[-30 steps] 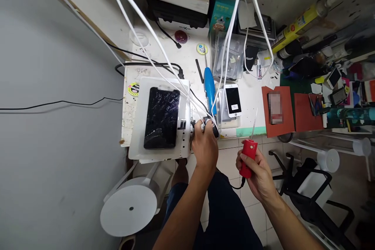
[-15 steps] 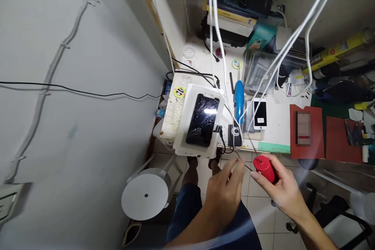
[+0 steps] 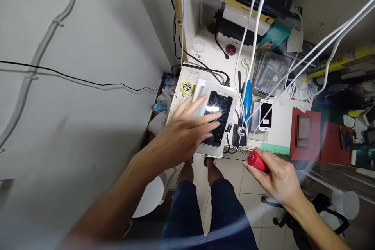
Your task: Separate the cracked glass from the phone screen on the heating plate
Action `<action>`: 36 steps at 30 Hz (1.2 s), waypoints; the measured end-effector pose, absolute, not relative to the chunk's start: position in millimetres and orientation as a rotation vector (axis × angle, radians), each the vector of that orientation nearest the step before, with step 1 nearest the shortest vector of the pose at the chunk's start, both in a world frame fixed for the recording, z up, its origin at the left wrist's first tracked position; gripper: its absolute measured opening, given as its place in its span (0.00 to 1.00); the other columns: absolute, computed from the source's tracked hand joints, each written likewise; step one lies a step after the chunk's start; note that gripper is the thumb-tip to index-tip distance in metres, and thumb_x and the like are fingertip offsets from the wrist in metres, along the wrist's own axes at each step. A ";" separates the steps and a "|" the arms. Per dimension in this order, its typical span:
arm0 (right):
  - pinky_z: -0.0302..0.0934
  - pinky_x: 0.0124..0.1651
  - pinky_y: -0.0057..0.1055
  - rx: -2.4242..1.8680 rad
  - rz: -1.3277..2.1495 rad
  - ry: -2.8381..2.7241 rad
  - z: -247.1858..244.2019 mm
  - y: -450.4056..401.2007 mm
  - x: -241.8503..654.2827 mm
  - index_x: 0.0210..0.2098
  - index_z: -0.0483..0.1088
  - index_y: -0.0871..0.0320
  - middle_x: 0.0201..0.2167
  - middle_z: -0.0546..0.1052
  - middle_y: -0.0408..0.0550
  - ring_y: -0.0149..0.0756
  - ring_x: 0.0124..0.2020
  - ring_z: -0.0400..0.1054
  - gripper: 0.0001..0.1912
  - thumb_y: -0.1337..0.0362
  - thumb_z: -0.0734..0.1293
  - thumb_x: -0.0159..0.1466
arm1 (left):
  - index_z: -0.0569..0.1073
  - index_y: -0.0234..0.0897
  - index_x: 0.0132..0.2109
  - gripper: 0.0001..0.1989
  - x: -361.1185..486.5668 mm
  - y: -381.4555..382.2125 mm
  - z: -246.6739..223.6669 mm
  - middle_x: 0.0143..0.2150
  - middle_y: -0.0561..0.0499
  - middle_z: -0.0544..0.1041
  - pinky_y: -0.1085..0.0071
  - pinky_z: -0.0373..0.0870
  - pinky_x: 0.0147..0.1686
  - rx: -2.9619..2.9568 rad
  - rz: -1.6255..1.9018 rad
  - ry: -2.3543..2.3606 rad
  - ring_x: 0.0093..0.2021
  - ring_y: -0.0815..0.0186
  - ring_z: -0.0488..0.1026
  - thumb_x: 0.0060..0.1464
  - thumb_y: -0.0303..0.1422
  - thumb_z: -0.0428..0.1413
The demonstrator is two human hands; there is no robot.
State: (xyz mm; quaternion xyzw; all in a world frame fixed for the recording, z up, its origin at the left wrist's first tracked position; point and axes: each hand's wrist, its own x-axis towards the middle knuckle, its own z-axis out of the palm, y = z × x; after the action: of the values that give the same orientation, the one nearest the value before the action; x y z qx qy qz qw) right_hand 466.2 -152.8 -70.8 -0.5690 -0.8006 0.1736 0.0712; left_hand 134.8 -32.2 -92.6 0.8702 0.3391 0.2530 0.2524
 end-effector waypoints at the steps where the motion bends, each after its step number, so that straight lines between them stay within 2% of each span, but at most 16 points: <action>1: 0.64 0.34 0.31 -1.709 0.512 -2.415 -70.2 -152.1 466.0 0.59 0.71 0.58 0.35 0.77 0.45 0.34 0.31 0.71 0.19 0.55 0.72 0.75 | 0.75 0.39 0.64 0.18 135.4 -32.9 -94.4 0.69 0.50 0.77 0.30 0.53 0.78 2.369 0.659 0.912 0.81 0.44 0.53 0.72 0.24 0.54; 9: 0.64 0.34 0.31 -1.728 0.487 -2.443 -66.8 -152.8 465.1 0.59 0.72 0.57 0.34 0.78 0.46 0.34 0.30 0.72 0.19 0.54 0.72 0.74 | 0.73 0.42 0.67 0.20 132.0 -35.3 -97.8 0.69 0.50 0.77 0.33 0.50 0.80 2.349 0.676 0.891 0.82 0.49 0.51 0.72 0.25 0.55; 15: 0.66 0.34 0.33 -1.757 0.473 -2.465 -62.7 -154.1 461.9 0.58 0.74 0.57 0.38 0.82 0.50 0.37 0.33 0.77 0.18 0.54 0.71 0.74 | 0.74 0.44 0.66 0.20 132.9 -35.8 -97.3 0.69 0.51 0.77 0.33 0.49 0.80 2.326 0.664 0.905 0.82 0.49 0.52 0.72 0.26 0.55; 20: 0.65 0.34 0.34 -1.716 0.464 -2.486 -61.2 -154.1 462.2 0.60 0.71 0.57 0.37 0.81 0.49 0.38 0.33 0.77 0.20 0.55 0.72 0.74 | 0.75 0.44 0.66 0.19 132.9 -36.0 -98.9 0.69 0.50 0.78 0.34 0.48 0.80 2.340 0.675 0.904 0.82 0.50 0.52 0.72 0.27 0.55; 29: 0.64 0.33 0.34 -1.742 0.471 -2.441 -64.3 -154.8 465.3 0.58 0.72 0.56 0.39 0.81 0.50 0.39 0.34 0.77 0.18 0.55 0.72 0.74 | 0.74 0.41 0.67 0.19 133.2 -35.2 -98.6 0.70 0.50 0.77 0.37 0.47 0.81 2.382 0.654 0.899 0.83 0.50 0.50 0.73 0.28 0.55; 36: 0.65 0.34 0.34 -1.742 0.519 -2.448 -66.9 -161.8 465.5 0.60 0.71 0.57 0.33 0.79 0.47 0.37 0.29 0.73 0.20 0.54 0.72 0.74 | 0.73 0.44 0.68 0.20 133.2 -36.3 -98.6 0.70 0.51 0.76 0.38 0.45 0.82 2.362 0.652 0.915 0.83 0.52 0.49 0.73 0.28 0.56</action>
State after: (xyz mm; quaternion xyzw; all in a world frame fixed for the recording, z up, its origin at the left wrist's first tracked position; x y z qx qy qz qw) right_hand 465.5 -161.8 -66.9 -0.5707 -0.8020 0.1701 0.0461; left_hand 133.2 -36.3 -98.6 0.8721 0.3378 0.2407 0.2598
